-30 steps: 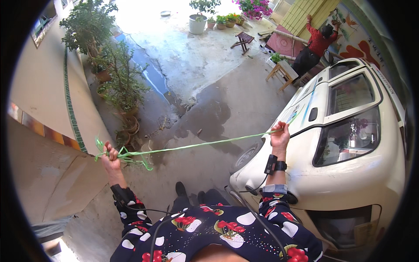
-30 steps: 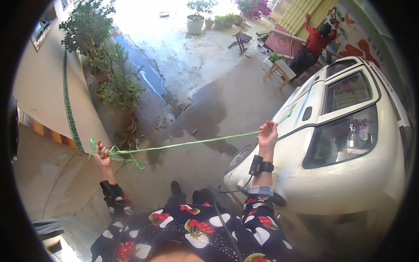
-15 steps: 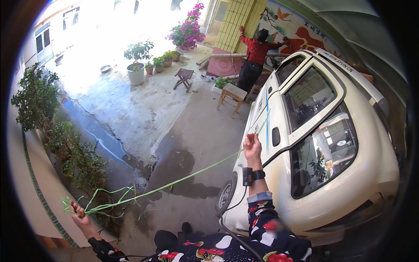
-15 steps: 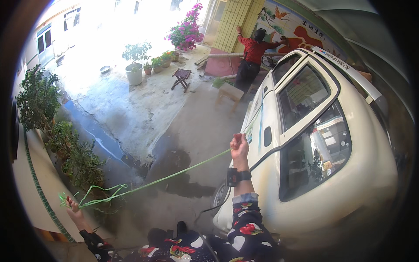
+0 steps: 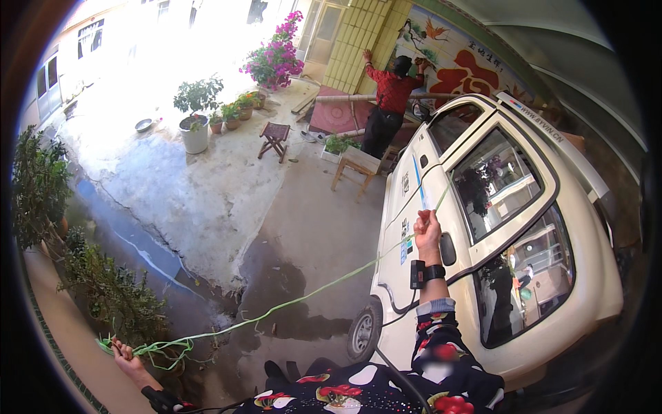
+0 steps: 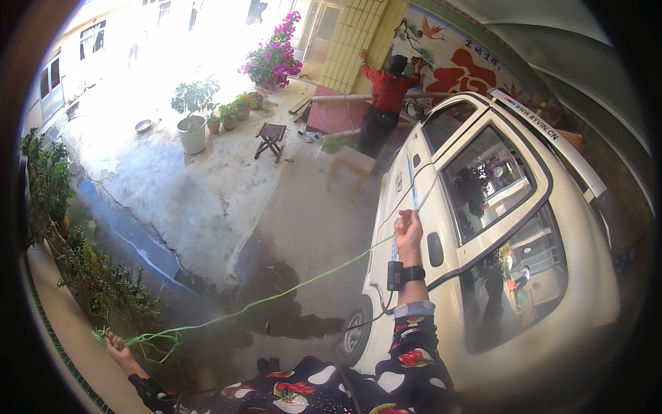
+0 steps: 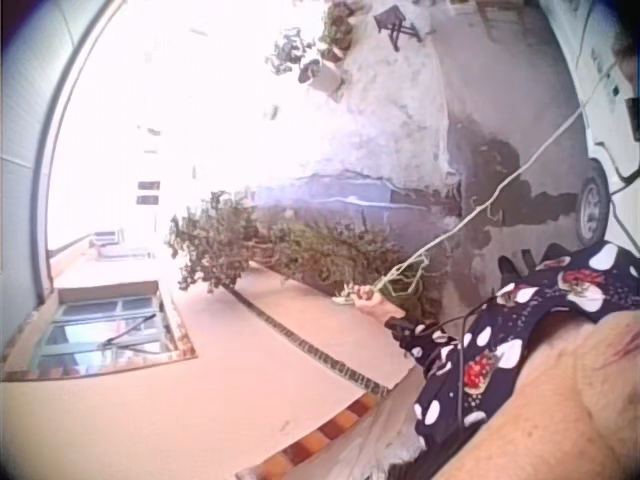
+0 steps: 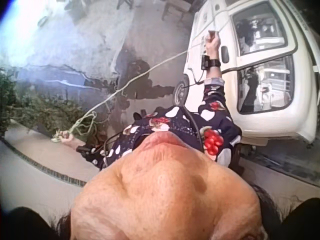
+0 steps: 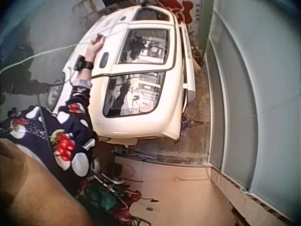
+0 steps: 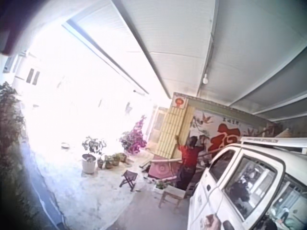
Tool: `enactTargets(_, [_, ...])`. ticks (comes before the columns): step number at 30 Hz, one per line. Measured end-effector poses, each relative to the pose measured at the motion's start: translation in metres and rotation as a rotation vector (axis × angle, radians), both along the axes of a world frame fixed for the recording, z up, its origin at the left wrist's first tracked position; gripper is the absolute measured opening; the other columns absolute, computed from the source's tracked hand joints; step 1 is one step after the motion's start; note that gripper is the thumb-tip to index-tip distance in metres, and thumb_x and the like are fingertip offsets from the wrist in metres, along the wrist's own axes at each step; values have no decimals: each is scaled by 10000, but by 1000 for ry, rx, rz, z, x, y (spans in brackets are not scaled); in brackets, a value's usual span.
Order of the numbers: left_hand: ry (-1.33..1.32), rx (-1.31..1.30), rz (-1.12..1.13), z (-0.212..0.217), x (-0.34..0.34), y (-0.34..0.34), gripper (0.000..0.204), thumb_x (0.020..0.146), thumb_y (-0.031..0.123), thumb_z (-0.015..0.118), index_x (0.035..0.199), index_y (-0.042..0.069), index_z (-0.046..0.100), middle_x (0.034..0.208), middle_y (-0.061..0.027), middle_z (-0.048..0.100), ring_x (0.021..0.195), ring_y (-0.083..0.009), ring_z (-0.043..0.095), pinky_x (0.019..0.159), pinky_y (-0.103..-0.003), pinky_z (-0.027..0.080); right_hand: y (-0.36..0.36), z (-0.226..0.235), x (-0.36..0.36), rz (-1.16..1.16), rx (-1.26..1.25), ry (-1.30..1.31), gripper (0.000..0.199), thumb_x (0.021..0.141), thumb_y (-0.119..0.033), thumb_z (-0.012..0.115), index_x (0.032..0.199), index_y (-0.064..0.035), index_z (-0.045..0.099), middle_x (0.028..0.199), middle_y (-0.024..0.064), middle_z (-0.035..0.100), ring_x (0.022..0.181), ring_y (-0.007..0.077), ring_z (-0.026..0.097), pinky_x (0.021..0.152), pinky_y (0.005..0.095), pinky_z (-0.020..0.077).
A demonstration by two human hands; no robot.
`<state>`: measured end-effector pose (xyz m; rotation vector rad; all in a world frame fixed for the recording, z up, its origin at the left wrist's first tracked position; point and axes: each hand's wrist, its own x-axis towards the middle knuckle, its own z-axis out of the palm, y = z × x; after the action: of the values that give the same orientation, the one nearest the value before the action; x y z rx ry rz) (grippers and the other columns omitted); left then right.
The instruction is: The person scrubs a stainless steel double sink with a green scouring pad, rinses it, and then walks outside to retrieve a green plastic strip from a bucket. The person stretches the strip while walking back toward the house.
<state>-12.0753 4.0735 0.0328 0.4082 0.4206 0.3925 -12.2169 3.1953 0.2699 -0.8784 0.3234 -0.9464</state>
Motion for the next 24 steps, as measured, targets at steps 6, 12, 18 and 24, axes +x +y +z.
enactTargets(6, [40, 195, -6, 11, 65, 10, 253, 964, 179, 382, 1086, -12, 496, 753, -18, 455, 414, -49, 243, 344, -193, 176, -37, 7, 21, -71, -28, 103, 292, 932, -320, 443, 807, -80, 550, 729, 68, 599, 429, 95, 348, 434, 245, 274])
enactTargets(12, [47, 195, 59, 17, 117, 9, 237, 958, 203, 407, 1049, 8, 507, 729, 2, 430, 412, -40, 226, 345, -194, 167, -123, -9, 61, -138, -59, 153, 311, 927, -340, 454, 802, -70, 547, 752, 55, 589, 419, 78, 332, 381, 223, 212])
enactTargets(18, [168, 327, 266, 69, 122, -11, 238, 953, 200, 416, 983, -6, 531, 714, -16, 455, 419, -57, 257, 368, -199, 192, -267, -22, 152, -284, -83, 284, 313, 936, -330, 437, 828, -56, 544, 761, 25, 568, 470, 60, 363, 378, 185, 241])
enactTargets(24, [359, 529, 520, 124, 118, -42, 255, 945, 227, 442, 955, -1, 557, 727, -15, 478, 425, -49, 276, 374, -196, 192, -360, -34, 347, -304, -143, 453, 278, 910, -335, 456, 825, -86, 545, 812, 19, 613, 459, 44, 345, 383, 171, 238])
